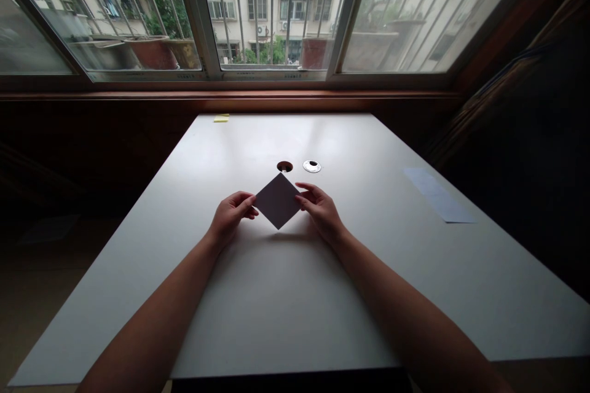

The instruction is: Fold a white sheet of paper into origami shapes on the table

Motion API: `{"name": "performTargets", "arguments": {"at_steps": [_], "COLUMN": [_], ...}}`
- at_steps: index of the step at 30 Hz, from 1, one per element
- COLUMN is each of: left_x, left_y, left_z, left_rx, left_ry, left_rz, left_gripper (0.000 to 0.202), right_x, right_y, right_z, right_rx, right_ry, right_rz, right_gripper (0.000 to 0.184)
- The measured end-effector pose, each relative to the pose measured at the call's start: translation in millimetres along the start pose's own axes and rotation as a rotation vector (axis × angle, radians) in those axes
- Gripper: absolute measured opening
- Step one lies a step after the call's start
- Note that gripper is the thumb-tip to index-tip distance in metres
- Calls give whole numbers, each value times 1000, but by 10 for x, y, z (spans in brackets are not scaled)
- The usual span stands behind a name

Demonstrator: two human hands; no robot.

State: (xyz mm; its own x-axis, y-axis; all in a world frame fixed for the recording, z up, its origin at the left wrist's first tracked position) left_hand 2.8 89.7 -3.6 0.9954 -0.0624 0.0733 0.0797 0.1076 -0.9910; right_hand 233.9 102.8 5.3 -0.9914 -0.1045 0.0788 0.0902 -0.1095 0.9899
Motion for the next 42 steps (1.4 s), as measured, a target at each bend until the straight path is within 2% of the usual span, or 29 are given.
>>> {"name": "performTargets", "arguments": {"at_steps": [4,9,17,22,24,29,35,42], "left_x": [-46,-25,108,87,102,191,297,389], "left_y": [-74,-361,-653,-797,-825,-846,-845,-828], "left_z": [-6,-72,-217,-317,-349,-388,-432,-486], "left_rx": [83,307,487,705,772,858,938,974], "left_ry": [-56,-73,7,-65,-74,-14,47,69], "left_rz": [-16,45,214,444,541,685,758,833], "left_gripper": [29,18,13,13,14,17,19,18], "right_x": [-50,-72,42,120,152,250,430,558], "right_y": [-12,31,301,449,521,637,649,674], "right_z": [15,4,-96,-176,-219,-319,-404,-493], "right_rx": [-27,-81,-341,-459,-508,-625,-725,-787], "right_ry": [-59,-79,-20,-49,-58,-33,75,97], "right_rz": [5,-22,-350,-527,-573,-648,-712,-815], "right_gripper": [23,20,12,17,21,22,21,21]}}
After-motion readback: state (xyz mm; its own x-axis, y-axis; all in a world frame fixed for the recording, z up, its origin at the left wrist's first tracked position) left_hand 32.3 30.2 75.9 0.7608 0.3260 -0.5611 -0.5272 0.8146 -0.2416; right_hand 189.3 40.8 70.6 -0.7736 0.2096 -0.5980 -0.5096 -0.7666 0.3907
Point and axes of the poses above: each hand's wrist, its own z-axis towards the middle knuckle, its own x-axis out of the palm, y = z × x, the point moved 9 cm from there along z, towards the middle knuckle, and after that the axes turned 4 degrees about x, right-handed, at the moved point
